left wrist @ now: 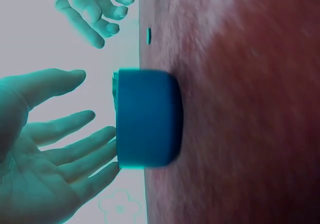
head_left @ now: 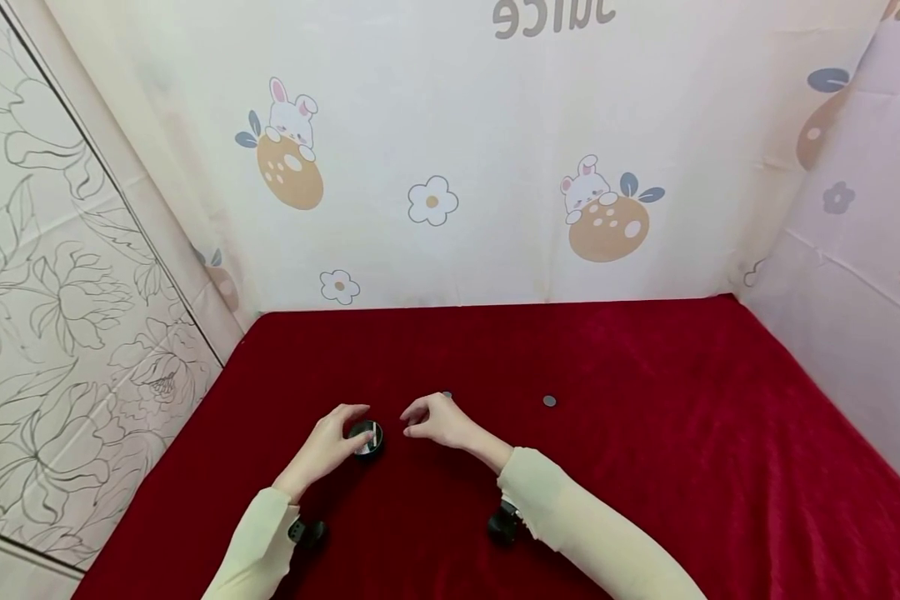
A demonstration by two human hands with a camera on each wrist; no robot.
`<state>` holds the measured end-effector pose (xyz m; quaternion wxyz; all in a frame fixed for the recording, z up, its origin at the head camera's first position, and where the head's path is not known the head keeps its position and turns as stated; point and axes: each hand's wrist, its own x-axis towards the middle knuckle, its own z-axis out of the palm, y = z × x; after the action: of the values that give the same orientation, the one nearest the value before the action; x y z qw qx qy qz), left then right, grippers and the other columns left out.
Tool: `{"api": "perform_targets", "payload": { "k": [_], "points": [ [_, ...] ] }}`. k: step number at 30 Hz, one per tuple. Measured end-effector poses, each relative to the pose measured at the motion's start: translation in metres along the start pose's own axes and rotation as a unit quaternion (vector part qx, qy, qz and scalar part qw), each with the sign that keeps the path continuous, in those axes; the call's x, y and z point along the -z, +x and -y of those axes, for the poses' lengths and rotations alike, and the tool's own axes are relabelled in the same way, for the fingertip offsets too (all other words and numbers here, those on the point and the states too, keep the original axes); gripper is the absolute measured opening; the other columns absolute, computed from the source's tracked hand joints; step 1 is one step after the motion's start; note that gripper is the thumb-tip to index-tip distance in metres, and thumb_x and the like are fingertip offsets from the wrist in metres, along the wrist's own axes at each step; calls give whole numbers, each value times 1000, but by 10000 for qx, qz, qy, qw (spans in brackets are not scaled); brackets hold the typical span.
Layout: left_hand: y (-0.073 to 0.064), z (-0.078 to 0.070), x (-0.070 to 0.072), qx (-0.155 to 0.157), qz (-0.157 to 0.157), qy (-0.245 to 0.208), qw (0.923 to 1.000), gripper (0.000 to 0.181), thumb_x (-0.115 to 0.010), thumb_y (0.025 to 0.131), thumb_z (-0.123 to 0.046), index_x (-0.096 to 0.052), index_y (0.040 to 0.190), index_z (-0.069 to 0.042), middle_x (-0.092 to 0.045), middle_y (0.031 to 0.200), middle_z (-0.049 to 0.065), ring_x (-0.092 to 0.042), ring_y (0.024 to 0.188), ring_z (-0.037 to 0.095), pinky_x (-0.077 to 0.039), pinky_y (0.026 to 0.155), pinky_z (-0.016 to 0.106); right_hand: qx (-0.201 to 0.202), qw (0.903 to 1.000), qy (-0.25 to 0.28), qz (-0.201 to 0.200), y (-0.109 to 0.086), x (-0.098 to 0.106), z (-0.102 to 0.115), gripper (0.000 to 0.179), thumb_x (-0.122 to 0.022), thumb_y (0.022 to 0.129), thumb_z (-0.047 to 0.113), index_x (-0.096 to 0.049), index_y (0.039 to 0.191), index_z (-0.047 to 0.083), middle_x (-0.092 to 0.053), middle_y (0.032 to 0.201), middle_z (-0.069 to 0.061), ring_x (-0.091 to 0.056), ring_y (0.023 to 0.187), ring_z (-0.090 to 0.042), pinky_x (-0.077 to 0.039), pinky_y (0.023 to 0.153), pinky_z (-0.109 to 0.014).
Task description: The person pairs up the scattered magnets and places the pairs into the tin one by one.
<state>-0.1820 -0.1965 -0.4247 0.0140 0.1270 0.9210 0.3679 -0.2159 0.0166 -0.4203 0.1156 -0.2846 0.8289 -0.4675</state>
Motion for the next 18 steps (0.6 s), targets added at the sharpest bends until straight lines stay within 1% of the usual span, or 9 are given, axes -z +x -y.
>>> {"api": "perform_targets", "payload": {
  "k": [2,8,13,18],
  "points": [
    [3,-5,-3,-4,4,-102,9999,43,-60,84,-19,-50,122,-2,-50,120,12,-47,111,28,-41,87,44,-41,9999,-97,-18,-3,6,-1,20,-61,81,4,-64,99,-3,-65,91,-13,-60,77,-19,-45,59,-20],
    [15,-17,-13,-160,44,-266,9995,40,-59,85,-19,-52,121,-4,-51,118,9,-49,108,26,-42,85,42,-92,9995,-297,-55,-12,23,-8,21,-61,81,3,-64,100,-4,-64,93,-15,-60,77,-20,-46,59,-23],
    [26,-23,-21,-349,90,-325,9988,38,-59,86,-18,-53,120,-4,-53,115,9,-50,105,27,-43,84,43,-144,9990,-407,-138,-21,38,-13,21,-61,80,3,-64,99,-5,-63,97,-17,-60,78,-21,-46,62,-23],
    [36,-27,-29,-512,187,-300,9981,36,-58,86,-18,-54,119,-5,-54,114,10,-52,104,27,-42,85,43,-245,9986,-419,-201,-30,53,-22,22,-60,81,4,-62,101,-6,-62,94,-17,-58,74,-20,-45,59,-23]
  ]
}}
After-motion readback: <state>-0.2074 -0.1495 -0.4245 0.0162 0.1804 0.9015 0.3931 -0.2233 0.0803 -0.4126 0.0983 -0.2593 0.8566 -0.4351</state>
